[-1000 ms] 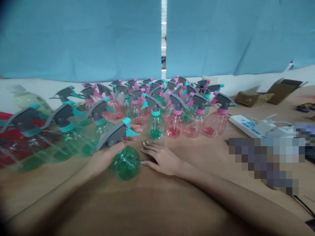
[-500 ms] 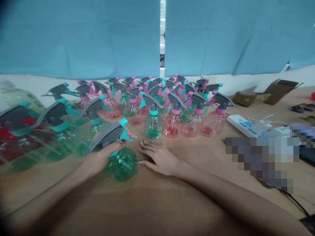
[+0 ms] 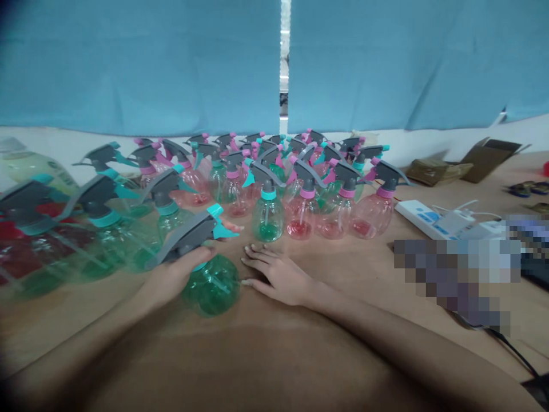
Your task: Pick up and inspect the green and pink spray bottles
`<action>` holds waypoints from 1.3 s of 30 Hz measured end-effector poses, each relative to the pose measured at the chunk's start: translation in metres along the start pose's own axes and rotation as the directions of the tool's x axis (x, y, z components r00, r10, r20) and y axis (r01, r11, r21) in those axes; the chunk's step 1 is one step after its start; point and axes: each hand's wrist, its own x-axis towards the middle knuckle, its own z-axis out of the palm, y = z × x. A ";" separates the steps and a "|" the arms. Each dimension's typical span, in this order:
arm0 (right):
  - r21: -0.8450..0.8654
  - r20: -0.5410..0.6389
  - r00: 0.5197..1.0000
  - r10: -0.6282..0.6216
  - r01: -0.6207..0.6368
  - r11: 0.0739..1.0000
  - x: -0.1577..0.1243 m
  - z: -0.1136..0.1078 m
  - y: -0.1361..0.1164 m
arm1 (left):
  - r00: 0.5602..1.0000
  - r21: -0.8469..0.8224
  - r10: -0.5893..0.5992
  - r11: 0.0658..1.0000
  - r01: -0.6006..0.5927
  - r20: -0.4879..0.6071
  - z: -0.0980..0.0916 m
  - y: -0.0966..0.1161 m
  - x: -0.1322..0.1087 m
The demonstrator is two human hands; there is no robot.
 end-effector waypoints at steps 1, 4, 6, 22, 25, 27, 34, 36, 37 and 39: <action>-0.002 -0.003 1.000 0.000 0.000 1.000 0.000 0.000 0.000 | 1.000 -0.002 -0.008 1.000 0.007 -0.003 0.000 -0.001 0.000; -0.002 -0.007 1.000 0.002 -0.002 1.000 0.000 0.000 0.001 | 1.000 -0.022 -0.020 1.000 0.019 -0.008 0.002 -0.004 -0.001; 0.001 -0.004 1.000 -0.001 0.001 1.000 0.000 0.000 0.001 | 1.000 -0.034 -0.020 0.999 0.020 0.001 0.002 -0.005 -0.001; -0.025 0.004 1.000 -0.004 0.005 1.000 0.000 0.000 0.001 | 0.995 -0.118 0.071 0.991 -0.062 0.072 0.001 -0.006 0.002; -0.026 0.005 1.000 -0.007 0.007 1.000 0.000 0.000 0.001 | 0.995 -0.139 0.077 0.988 -0.067 0.068 0.002 -0.006 0.003; -0.031 0.005 1.000 -0.005 0.005 1.000 0.000 0.000 0.000 | 0.995 -0.163 0.083 0.984 -0.072 0.063 0.002 -0.006 0.003; -0.032 0.012 1.000 0.008 -0.008 0.999 0.000 0.000 0.000 | 0.995 -0.166 0.085 0.983 -0.075 0.053 0.002 -0.007 0.002; -0.026 0.005 1.000 0.005 -0.005 1.000 0.000 0.000 0.000 | 0.995 -0.152 0.080 0.986 -0.072 0.051 0.002 -0.007 0.002; -0.023 0.002 1.000 0.003 -0.003 1.000 0.000 0.000 0.000 | 0.995 -0.146 0.079 0.987 -0.070 0.054 0.002 -0.007 0.002; -0.019 -0.002 1.000 0.000 0.000 1.000 0.000 0.000 0.000 | 0.995 -0.144 0.085 0.987 -0.075 0.059 0.001 -0.008 0.002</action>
